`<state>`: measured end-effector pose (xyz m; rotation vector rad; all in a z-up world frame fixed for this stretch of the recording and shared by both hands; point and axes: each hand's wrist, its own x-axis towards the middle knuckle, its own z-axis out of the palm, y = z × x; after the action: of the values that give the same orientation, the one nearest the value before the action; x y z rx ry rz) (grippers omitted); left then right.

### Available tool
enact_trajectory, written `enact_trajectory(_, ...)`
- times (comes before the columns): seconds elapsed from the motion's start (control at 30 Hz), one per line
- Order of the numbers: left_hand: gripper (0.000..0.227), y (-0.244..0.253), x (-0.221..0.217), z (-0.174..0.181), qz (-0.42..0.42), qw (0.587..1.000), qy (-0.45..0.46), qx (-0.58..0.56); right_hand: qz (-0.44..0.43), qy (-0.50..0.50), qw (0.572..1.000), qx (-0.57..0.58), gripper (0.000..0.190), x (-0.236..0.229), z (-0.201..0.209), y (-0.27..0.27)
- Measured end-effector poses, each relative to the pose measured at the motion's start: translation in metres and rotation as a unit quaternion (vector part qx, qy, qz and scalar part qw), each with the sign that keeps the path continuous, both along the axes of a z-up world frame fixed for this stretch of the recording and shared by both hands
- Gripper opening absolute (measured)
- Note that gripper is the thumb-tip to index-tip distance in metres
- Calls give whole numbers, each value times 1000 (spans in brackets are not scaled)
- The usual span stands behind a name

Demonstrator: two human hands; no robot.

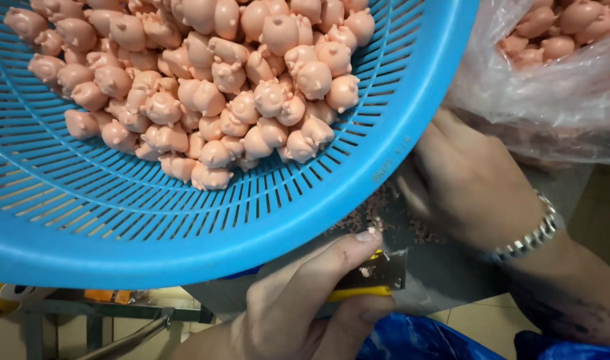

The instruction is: Trimming excess plastic flash from small pig-shaped toys using a utility knife.

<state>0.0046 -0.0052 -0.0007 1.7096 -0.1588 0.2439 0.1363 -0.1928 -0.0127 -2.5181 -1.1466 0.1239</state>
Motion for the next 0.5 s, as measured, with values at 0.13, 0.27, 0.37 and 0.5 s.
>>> enact_trajectory(0.13,32,1,4,0,-6,1000,-3,5,-37,-76,993,-81,34,2,-22,-9)
enact_trajectory(0.27,33,0,4,-3,7,1000,-14,26,-34,60,998,10,38,2,-8,-6)
enact_trajectory(0.37,36,-2,6,-2,18,999,-27,36,-60,244,961,111,37,-3,19,-4)
enact_trajectory(0.5,40,-2,6,-1,10,999,-27,20,-139,411,869,240,44,-15,23,-22)
